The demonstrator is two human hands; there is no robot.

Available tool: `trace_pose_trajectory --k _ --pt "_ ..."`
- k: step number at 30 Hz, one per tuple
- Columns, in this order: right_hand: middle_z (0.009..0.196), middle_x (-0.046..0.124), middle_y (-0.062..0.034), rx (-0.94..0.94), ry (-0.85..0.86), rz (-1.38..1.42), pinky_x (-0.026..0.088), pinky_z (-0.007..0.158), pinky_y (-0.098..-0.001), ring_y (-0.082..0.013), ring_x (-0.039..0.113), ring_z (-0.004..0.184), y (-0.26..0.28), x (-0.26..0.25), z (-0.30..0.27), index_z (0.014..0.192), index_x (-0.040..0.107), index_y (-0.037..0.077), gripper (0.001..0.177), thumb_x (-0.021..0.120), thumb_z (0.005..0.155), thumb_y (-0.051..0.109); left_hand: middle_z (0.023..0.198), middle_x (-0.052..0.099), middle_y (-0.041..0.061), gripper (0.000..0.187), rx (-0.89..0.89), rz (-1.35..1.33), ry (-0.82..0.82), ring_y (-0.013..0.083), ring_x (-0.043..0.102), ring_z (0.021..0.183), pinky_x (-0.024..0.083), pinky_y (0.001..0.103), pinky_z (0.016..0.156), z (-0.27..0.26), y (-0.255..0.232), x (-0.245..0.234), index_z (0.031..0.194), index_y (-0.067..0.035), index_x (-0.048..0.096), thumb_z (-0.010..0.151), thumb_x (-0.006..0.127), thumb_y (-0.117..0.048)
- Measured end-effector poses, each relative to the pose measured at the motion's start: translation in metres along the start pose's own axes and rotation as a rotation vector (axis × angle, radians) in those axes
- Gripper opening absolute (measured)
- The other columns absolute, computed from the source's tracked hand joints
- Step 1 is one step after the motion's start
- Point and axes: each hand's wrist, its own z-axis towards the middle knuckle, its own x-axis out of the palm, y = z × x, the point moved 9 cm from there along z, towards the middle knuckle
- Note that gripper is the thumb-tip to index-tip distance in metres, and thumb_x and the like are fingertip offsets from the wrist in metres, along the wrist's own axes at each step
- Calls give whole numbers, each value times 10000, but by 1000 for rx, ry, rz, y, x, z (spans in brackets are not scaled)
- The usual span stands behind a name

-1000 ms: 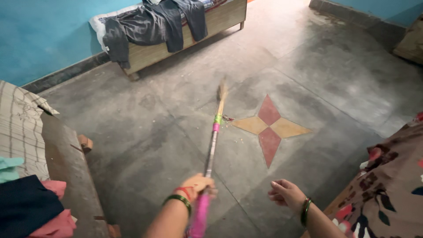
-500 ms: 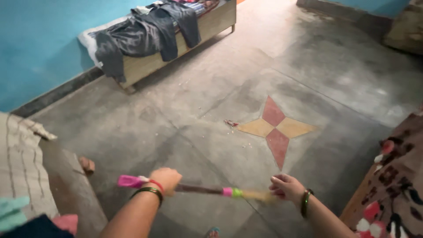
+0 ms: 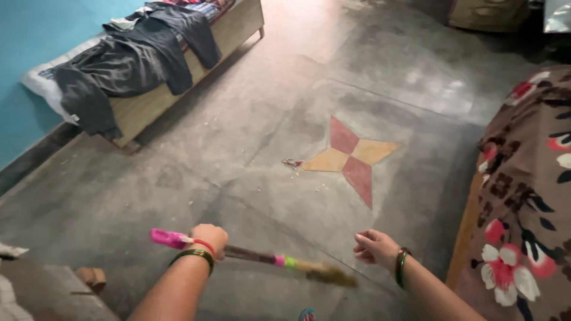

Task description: The person sweeps the floor using a broom, moving dust and debris along the baseboards and around furniture.

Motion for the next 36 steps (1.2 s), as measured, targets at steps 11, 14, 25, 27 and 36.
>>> trace_pose_trajectory --k 11,14,25,27,36 --pt "1041 762 -85 -16 -65 -30 574 730 -326 -171 729 844 8 12 -3 1270 650 101 440 627 952 405 1125 752 72 401 -42 -215 -173 254 722 1088 580 400 939 14 -4 -27 1120 -164 760 849 788 -458" --pt "1053 751 -82 -16 -56 -25 581 746 -330 -169 726 870 9 22 0 1283 641 106 441 623 965 411 1110 747 95 428 40 -242 -171 269 715 1075 575 409 935 13 -23 -41 1127 -146 744 843 794 -463" --pt "1068 746 -105 -41 -71 50 567 717 -326 -167 706 830 10 22 -1 1285 631 71 438 624 967 373 1146 748 83 441 419 -20 -194 282 698 1108 569 417 926 20 -157 -62 1116 -151 776 848 790 -500" --pt "1061 745 -126 -56 -77 83 556 701 -327 -176 702 816 8 15 -3 1285 625 51 448 625 968 368 1149 752 78 424 420 3 -192 275 703 1111 577 419 919 33 -167 -50 1117 -159 778 846 796 -485" --pt "1049 738 -137 -60 -135 111 540 656 -329 -179 709 795 -21 -20 -5 1305 597 39 494 627 959 390 1162 742 97 239 -30 -270 -276 279 719 1096 599 415 893 113 -73 -21 1078 -172 788 984 568 -181"
